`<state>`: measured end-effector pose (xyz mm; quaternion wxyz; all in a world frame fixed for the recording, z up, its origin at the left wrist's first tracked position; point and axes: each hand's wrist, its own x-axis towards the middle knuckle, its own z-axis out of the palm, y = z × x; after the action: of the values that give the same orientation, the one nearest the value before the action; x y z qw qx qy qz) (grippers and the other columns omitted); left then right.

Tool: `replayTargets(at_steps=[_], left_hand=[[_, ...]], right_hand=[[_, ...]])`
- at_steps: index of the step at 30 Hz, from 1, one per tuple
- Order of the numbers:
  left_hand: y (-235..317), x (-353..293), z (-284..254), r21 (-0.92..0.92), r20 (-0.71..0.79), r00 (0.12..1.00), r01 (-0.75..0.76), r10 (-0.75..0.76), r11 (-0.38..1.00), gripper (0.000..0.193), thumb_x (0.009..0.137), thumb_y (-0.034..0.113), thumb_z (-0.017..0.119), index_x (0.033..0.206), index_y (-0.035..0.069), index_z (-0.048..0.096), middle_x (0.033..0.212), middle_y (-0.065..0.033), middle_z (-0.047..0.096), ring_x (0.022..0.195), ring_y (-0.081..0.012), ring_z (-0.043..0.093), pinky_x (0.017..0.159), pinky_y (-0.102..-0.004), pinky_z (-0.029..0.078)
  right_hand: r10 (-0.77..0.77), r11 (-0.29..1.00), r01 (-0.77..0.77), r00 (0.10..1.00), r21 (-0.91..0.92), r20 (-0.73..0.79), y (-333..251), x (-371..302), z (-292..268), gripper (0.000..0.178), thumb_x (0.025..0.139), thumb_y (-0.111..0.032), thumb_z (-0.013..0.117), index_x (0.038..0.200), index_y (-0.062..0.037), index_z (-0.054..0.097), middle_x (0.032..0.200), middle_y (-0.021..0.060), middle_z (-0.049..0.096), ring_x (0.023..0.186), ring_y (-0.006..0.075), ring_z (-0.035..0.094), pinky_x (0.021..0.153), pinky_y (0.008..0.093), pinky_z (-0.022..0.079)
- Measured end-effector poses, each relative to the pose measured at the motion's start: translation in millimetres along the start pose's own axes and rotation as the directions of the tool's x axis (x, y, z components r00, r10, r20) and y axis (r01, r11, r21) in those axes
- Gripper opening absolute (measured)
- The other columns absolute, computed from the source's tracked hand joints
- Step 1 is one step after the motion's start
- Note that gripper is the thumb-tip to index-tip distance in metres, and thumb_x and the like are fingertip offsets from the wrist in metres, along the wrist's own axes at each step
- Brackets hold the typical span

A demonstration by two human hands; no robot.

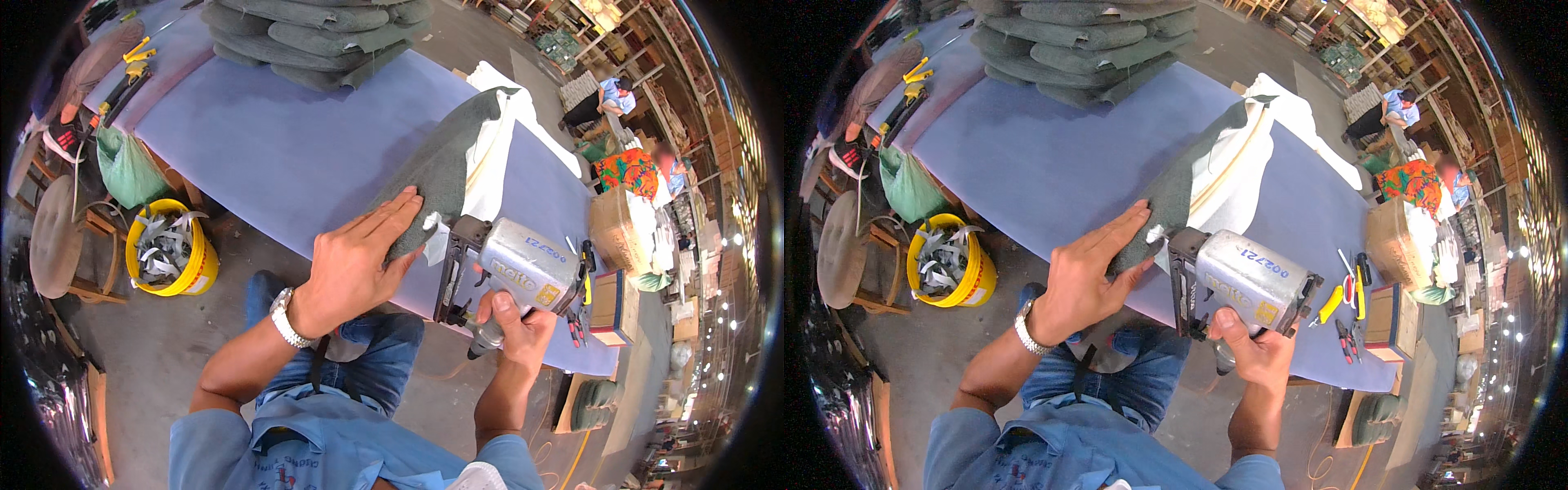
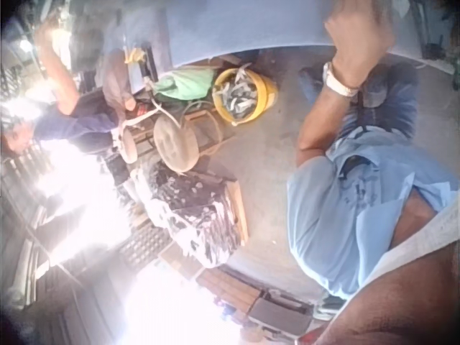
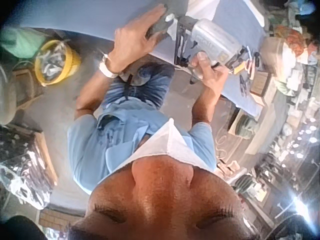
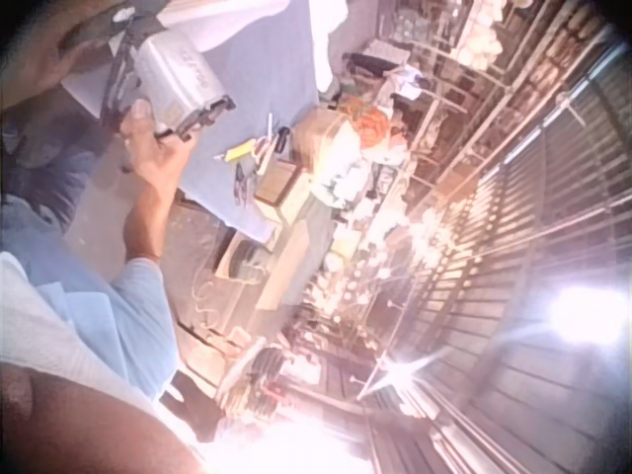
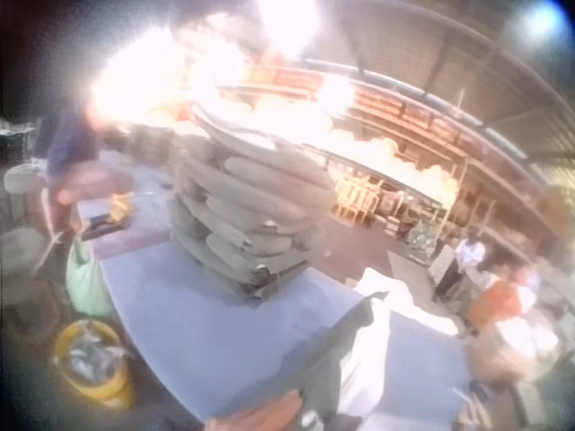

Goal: The person assembles a cushion by wrapping green fabric around a foam core, trimming excess fabric with a utility knife, and securing the edges with a staple gun. The person handles the cushion and tools directly on a work table.

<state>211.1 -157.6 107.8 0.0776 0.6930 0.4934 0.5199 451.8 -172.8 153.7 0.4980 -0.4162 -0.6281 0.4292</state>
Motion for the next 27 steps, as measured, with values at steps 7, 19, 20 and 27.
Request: replayTargets(at_steps=[7, 19, 20, 27], left_hand=[[-5.9, -1.5, -6.1, -0.113, 0.025, 1.0, -0.006, 0.009, 0.994, 0.06, 0.076, -0.003, 0.08, 0.133, 0.006, 0.066, 0.138, -0.0139, 0.066, 0.125, -0.0295, 0.065, 0.094, -0.0337, 0.058], [-9.7, -5.7, -5.8, -0.117, 0.016, 0.999, -0.044, 0.046, 0.992, 0.069, 0.07, -0.003, 0.081, 0.136, 0.011, 0.065, 0.14, -0.0075, 0.064, 0.12, -0.0257, 0.067, 0.088, -0.0326, 0.061], [-9.7, -5.2, -6.9, -0.12, 0.015, 0.999, -0.04, 0.042, 0.992, 0.068, 0.07, -0.004, 0.08, 0.135, 0.01, 0.065, 0.139, -0.0077, 0.064, 0.12, -0.0258, 0.067, 0.09, -0.0325, 0.061], [-10.0, -4.2, -11.3, -0.154, 0.018, 1.0, -0.02, 0.023, 0.988, 0.065, 0.07, -0.004, 0.08, 0.133, 0.008, 0.067, 0.138, -0.0092, 0.065, 0.12, -0.0264, 0.067, 0.1, -0.0326, 0.058]], right_hand=[[-0.021, 0.999, 0.019, 0.998, 0.028, 0.059, -3.6, 2.4, 7.3, 0.038, 0.091, -0.003, 0.076, 0.123, 0.0091, 0.061, 0.086, 0.0114, 0.07, 0.069, 0.0154, 0.067, 0.06, 0.0303, 0.056], [0.042, 0.997, -0.034, 0.991, -0.064, 0.125, -6.3, 0.8, 3.7, 0.036, 0.09, -0.001, 0.076, 0.122, 0.009, 0.062, 0.097, 0.0136, 0.072, 0.073, 0.0136, 0.067, 0.061, 0.0275, 0.055], [0.046, 0.996, -0.035, 0.989, -0.079, 0.141, -7.7, 2.2, 4.6, 0.036, 0.09, -0.001, 0.076, 0.122, 0.0088, 0.062, 0.098, 0.0137, 0.072, 0.073, 0.0136, 0.067, 0.061, 0.0274, 0.055], [0.072, 0.979, -0.03, 0.976, -0.202, 0.203, -7.5, 5.8, 5.3, 0.035, 0.089, -0.001, 0.077, 0.121, 0.0061, 0.064, 0.102, 0.0126, 0.073, 0.074, 0.0128, 0.067, 0.062, 0.0268, 0.055]])
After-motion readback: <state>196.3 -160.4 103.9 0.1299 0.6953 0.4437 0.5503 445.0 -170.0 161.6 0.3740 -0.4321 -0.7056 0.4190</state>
